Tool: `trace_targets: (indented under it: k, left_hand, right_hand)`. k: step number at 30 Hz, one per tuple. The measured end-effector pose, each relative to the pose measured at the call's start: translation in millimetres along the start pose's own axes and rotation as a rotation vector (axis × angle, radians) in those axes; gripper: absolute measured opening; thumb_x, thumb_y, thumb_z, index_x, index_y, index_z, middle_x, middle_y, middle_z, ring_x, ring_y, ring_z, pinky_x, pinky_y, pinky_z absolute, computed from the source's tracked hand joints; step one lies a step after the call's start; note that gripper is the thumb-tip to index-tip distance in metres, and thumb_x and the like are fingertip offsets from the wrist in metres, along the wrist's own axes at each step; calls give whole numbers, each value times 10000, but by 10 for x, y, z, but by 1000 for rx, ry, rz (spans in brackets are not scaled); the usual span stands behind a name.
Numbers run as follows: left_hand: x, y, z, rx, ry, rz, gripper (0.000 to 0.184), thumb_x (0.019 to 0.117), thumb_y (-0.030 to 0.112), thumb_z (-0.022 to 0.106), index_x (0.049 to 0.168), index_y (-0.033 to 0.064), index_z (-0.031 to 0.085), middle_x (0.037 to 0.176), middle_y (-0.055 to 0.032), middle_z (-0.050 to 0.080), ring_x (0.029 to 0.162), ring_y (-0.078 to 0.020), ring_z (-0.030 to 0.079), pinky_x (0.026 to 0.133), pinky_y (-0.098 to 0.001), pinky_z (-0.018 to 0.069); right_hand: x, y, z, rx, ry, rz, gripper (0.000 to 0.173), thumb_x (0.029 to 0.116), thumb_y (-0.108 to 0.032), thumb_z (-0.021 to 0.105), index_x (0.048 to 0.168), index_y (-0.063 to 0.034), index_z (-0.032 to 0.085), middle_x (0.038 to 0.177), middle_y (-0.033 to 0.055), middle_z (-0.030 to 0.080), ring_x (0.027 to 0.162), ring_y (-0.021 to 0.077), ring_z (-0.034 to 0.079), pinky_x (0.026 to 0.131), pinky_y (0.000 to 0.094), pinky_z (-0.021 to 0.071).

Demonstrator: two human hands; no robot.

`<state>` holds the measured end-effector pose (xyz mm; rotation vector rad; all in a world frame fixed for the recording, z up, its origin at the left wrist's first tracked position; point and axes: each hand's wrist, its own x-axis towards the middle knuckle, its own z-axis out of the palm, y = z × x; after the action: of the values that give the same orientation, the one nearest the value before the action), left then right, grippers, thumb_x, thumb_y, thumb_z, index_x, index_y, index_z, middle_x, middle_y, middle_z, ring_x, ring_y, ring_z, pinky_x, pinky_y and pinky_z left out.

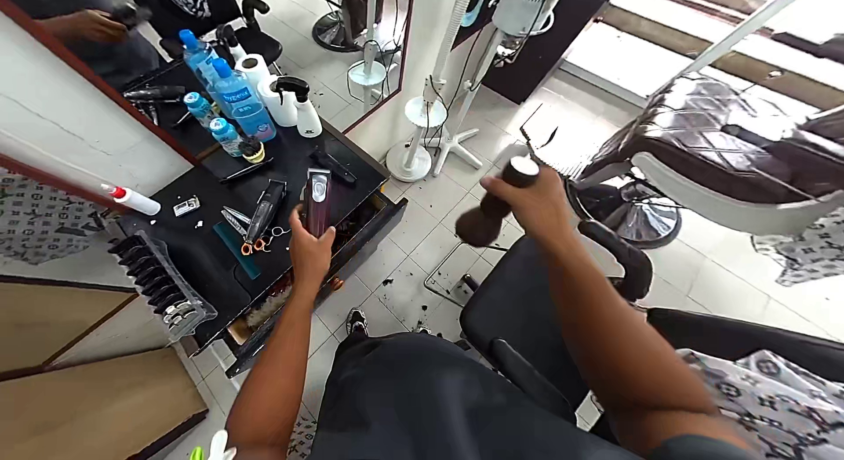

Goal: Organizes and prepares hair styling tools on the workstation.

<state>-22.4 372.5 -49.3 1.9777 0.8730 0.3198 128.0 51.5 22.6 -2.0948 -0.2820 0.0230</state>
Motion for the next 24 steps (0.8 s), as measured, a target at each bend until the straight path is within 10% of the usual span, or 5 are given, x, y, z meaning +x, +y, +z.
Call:
trace_targets:
  k: [4,13,18,21,24]
  left_hand:
    - [528,-277,190,-52,13,-102,966,954,174,702,1655,186,37,1198,-319,626,833,-407,684,773,-580,564]
    - [968,-81,353,511,-51,-212,809,1072,448,452,1644,81,12,1203,-299,667,1151,-469,648,965,-628,498]
    - [1049,137,311,845,-71,-192,879,1028,613,444,1611,5,194,1230,-320,652,1164,-485,636,946,-653,488]
    - [1020,390,346,736,31,-13,760,1005,599,516,1390,-56,532,1320,-335,580,1214,-521,572,933,-691,469]
    - [1175,647,622,583,-39,-50,728,1024,606,461,1309,-53,582,1271,-302,630,1169,-480,626,932,-679,484]
  right_hand:
    - [-303,646,98,108,47,155,273,857,-269,809,930,-36,688,815,50,682,749,147,659,746,419,567]
    - [-811,1209,72,230,118,299,196,863,-214,796,919,-49,706,807,-7,696,724,45,652,707,278,562]
    - [-808,1362,-2,306,117,299,128,866,-158,785,893,-68,699,765,-41,692,671,17,644,643,221,554]
    - [-672,1381,34,380,124,312,95,882,-125,762,891,-56,698,745,-34,694,641,30,644,607,219,551]
    - [-414,1290,185,402,119,314,89,892,-111,749,905,-44,693,755,-25,699,661,40,659,634,235,569]
